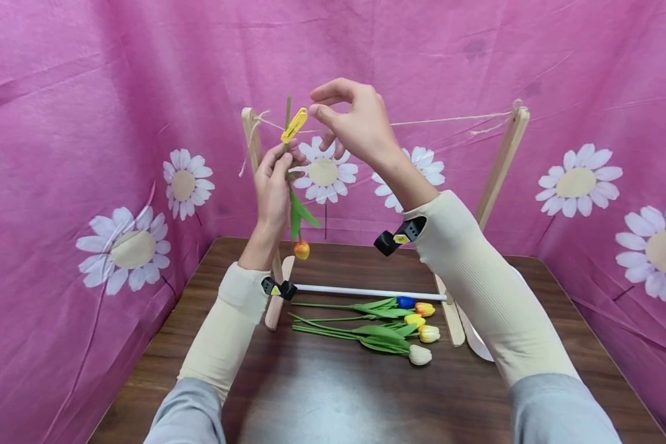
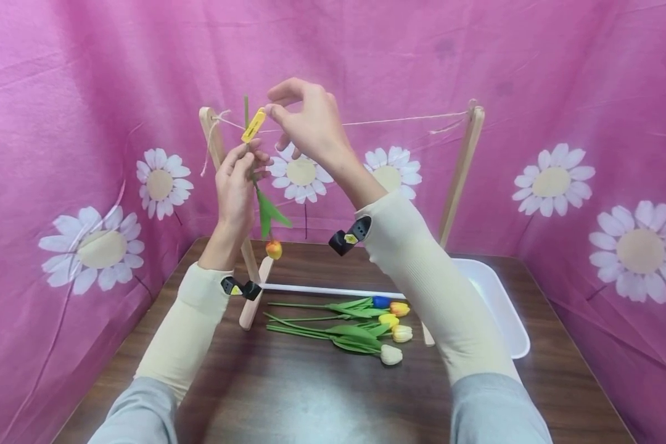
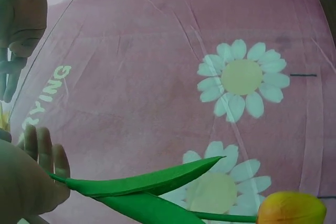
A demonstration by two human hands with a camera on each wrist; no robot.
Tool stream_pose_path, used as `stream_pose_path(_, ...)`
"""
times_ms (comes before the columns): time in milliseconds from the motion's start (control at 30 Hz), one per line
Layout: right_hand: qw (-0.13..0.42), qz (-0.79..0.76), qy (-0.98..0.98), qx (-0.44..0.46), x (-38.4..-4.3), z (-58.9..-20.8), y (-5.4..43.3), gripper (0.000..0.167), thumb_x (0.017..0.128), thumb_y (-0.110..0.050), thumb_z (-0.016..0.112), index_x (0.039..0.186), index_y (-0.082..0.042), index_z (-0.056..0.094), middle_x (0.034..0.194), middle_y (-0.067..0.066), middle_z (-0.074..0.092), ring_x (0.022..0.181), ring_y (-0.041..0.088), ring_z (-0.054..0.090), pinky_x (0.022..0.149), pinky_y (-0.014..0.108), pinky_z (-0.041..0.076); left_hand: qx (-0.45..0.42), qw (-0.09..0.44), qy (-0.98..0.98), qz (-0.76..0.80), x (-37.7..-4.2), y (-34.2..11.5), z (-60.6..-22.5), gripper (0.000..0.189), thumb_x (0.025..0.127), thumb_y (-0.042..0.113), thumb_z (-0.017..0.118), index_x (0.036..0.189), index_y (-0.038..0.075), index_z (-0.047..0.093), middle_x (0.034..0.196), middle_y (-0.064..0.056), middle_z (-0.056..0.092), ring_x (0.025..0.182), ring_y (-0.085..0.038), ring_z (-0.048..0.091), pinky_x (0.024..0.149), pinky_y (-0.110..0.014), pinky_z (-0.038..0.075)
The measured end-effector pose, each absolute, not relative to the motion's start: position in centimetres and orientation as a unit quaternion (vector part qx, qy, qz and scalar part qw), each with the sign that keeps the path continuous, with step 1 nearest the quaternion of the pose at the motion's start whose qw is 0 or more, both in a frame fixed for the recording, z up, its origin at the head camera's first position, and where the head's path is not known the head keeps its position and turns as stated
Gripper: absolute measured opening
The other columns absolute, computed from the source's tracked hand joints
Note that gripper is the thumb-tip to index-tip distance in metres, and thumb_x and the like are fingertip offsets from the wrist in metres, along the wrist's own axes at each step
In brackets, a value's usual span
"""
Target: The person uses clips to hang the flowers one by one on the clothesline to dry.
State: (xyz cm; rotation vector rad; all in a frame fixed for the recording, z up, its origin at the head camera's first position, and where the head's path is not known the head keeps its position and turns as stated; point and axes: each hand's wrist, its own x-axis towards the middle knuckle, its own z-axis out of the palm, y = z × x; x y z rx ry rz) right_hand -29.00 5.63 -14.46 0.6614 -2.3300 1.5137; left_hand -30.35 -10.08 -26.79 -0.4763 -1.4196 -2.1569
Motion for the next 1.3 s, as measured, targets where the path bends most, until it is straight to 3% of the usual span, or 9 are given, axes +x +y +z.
stream_pose_path(200, 0.173, 0.532, -0.793, 0.242, -28.0, -14.9, 6.8, 0.021, 0.103, -0.018, 0.07, 0.122, -0.01, 0.076, 0.118, 0.005, 0.075, 0.056, 0.018, 0.071, 0.045, 0.031, 0.056, -0.178, 0.298, -0.601, -0.72, -28.9, -10.6, -27.1, 0.042, 0.107, 0.0, 0.051, 0.15, -0.001, 0.052, 0.135, -0.014, 0.067, 0.132, -0.018, 0.062, 0.113, -0.032, 0.05)
stream_pose_path(300, 0.184, 0.531, -0.789, 0.246, -27.3, -15.3, 7.6, 0.018, 0.103, -0.018, 0.069, 0.118, -0.01, 0.077, 0.111, 0.004, 0.075, 0.054, 0.02, 0.069, 0.045, 0.032, 0.054, -0.18, 0.319, -0.642, -0.674, -28.0, -10.9, -27.3, 0.05, 0.106, 0.001, 0.054, 0.156, 0.004, 0.047, 0.154, -0.014, 0.058, 0.147, -0.019, 0.053, 0.122, -0.029, 0.042)
stream_pose_path(400, 0.187, 0.531, -0.788, 0.25, -26.7, -15.8, 8.5, 0.015, 0.103, -0.019, 0.069, 0.114, -0.011, 0.077, 0.107, 0.003, 0.075, 0.053, 0.021, 0.068, 0.043, 0.032, 0.052, -0.183, 0.365, -0.681, -0.607, -27.1, -11.2, -27.7, 0.054, 0.104, 0.001, 0.057, 0.157, 0.007, 0.048, 0.159, -0.009, 0.052, 0.151, -0.015, 0.048, 0.127, -0.029, 0.037)
stream_pose_path(567, 0.193, 0.513, -0.796, 0.258, -25.9, -17.0, 10.2, 0.014, 0.103, -0.018, 0.068, 0.11, -0.01, 0.078, 0.108, 0.007, 0.076, 0.051, 0.022, 0.067, 0.041, 0.028, 0.048, -0.216, 0.445, -0.696, -0.521, -25.7, -11.6, -28.5, 0.046, 0.099, 0.0, 0.058, 0.146, 0.001, 0.059, 0.15, -0.015, 0.056, 0.142, -0.019, 0.053, 0.123, -0.037, 0.042)
stream_pose_path(733, 0.208, 0.477, -0.815, 0.255, -25.4, -18.6, 12.6, 0.015, 0.104, -0.02, 0.069, 0.109, -0.01, 0.079, 0.102, 0.007, 0.077, 0.048, 0.018, 0.066, 0.041, 0.026, 0.047, -0.271, 0.462, -0.696, -0.478, -24.7, -11.6, -29.9, 0.033, 0.099, 0.0, 0.058, 0.13, -0.006, 0.066, 0.128, -0.022, 0.067, 0.118, -0.032, 0.064, 0.108, -0.041, 0.051)
stream_pose_path(900, 0.206, 0.454, -0.834, 0.234, -24.9, -20.4, 15.3, 0.017, 0.104, -0.026, 0.07, 0.109, -0.013, 0.079, 0.095, 0.002, 0.077, 0.048, 0.016, 0.067, 0.042, 0.026, 0.048, -0.299, 0.416, -0.725, -0.459, -24.4, -12.1, -31.5, 0.023, 0.101, 0.0, 0.058, 0.12, -0.009, 0.067, 0.106, -0.022, 0.069, 0.096, -0.033, 0.065, 0.092, -0.033, 0.055)
stream_pose_path(1100, 0.199, 0.425, -0.857, 0.214, -24.0, -22.6, 18.4, 0.016, 0.104, -0.026, 0.072, 0.108, -0.013, 0.079, 0.083, 0.0, 0.076, 0.048, 0.016, 0.066, 0.042, 0.025, 0.046, -0.291, 0.347, -0.755, -0.474, -24.4, -12.7, -33.8, 0.013, 0.1, -0.002, 0.066, 0.112, -0.007, 0.067, 0.099, -0.019, 0.071, 0.085, -0.026, 0.065, 0.078, -0.022, 0.054)
stream_pose_path(1300, 0.188, 0.411, -0.873, 0.181, -23.0, -24.2, 21.6, 0.019, 0.104, -0.029, 0.072, 0.109, -0.012, 0.078, 0.064, 0.001, 0.071, 0.043, 0.017, 0.058, 0.04, 0.026, 0.039, -0.276, 0.248, -0.798, -0.476, -24.4, -13.4, -36.0, 0.009, 0.101, 0.003, 0.07, 0.108, 0.0, 0.067, 0.091, -0.011, 0.069, 0.077, -0.018, 0.062, 0.066, -0.021, 0.052)
